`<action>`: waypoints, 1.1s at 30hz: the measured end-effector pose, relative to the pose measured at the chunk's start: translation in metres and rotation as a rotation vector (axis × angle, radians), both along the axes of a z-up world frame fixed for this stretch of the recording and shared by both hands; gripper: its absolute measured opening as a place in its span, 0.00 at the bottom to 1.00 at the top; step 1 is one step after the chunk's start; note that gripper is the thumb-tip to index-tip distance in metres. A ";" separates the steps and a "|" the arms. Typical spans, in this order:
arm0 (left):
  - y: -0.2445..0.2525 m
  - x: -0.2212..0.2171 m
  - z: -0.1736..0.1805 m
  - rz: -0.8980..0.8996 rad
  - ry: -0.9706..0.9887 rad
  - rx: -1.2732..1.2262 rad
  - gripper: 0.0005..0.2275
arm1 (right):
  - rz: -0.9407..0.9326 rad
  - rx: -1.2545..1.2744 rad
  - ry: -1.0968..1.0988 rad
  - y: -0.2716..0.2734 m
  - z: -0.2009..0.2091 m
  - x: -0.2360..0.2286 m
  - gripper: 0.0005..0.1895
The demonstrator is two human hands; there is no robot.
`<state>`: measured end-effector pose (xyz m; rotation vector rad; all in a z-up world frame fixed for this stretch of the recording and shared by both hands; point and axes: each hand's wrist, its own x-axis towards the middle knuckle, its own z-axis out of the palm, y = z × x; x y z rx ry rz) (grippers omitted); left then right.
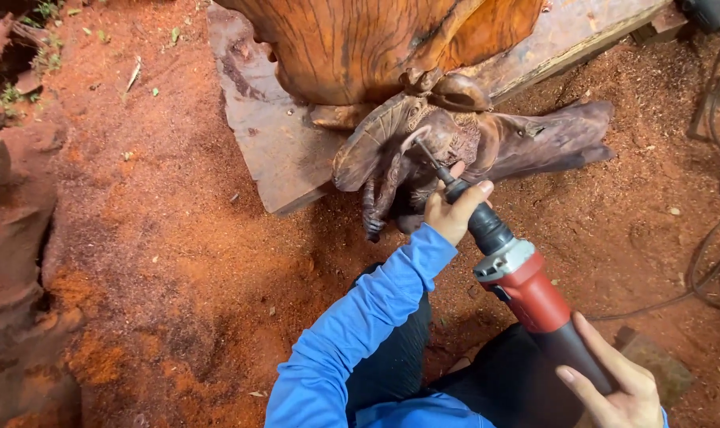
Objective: Sanding a wooden statue using a handheld rotary tool to smooth the surface and refine details.
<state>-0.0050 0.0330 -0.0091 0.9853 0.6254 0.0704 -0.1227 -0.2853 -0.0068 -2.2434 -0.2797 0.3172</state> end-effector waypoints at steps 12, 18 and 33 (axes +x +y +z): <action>-0.003 0.006 -0.006 -0.022 0.009 0.067 0.44 | -0.072 0.082 0.150 0.015 0.015 -0.001 0.45; -0.005 0.007 0.001 -0.116 0.065 0.177 0.26 | -0.259 0.117 0.226 0.022 0.023 -0.005 0.44; -0.010 0.001 -0.016 0.027 0.010 0.007 0.43 | -0.136 -0.007 0.193 0.010 0.030 0.003 0.43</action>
